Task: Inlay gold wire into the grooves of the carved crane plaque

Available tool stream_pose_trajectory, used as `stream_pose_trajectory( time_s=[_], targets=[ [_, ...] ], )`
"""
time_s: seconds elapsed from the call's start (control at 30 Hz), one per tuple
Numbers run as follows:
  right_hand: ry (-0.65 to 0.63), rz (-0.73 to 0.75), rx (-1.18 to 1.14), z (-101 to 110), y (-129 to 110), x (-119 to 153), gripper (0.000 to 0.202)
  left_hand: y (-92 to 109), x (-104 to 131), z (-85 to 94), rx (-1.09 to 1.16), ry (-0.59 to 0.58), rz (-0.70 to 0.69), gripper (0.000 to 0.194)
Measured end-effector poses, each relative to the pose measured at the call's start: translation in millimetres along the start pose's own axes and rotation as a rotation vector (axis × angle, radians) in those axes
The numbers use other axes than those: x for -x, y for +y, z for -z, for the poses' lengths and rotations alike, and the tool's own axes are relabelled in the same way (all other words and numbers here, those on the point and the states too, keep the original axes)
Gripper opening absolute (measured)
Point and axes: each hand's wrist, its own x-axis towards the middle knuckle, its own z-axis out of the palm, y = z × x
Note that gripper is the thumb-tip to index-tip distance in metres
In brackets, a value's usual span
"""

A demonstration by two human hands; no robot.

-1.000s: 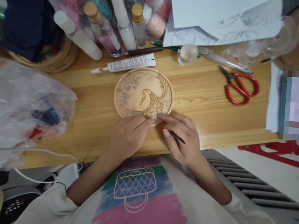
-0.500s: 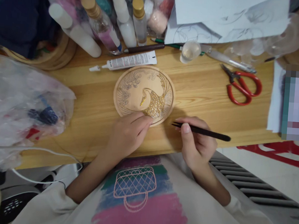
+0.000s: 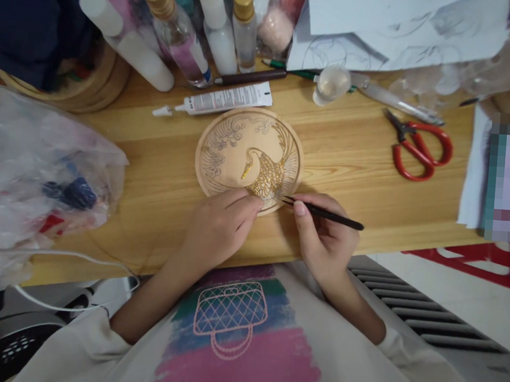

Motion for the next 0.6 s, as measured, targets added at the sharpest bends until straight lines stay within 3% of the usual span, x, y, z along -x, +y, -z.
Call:
stream_pose_trajectory(
  time_s=[0.6],
  targets=[
    [-0.017, 0.005, -0.002, -0.4, 0.7, -0.5, 0.010, -0.6, -0.2, 0.6, -0.001, -0.033, 0.012, 0.026]
  ],
)
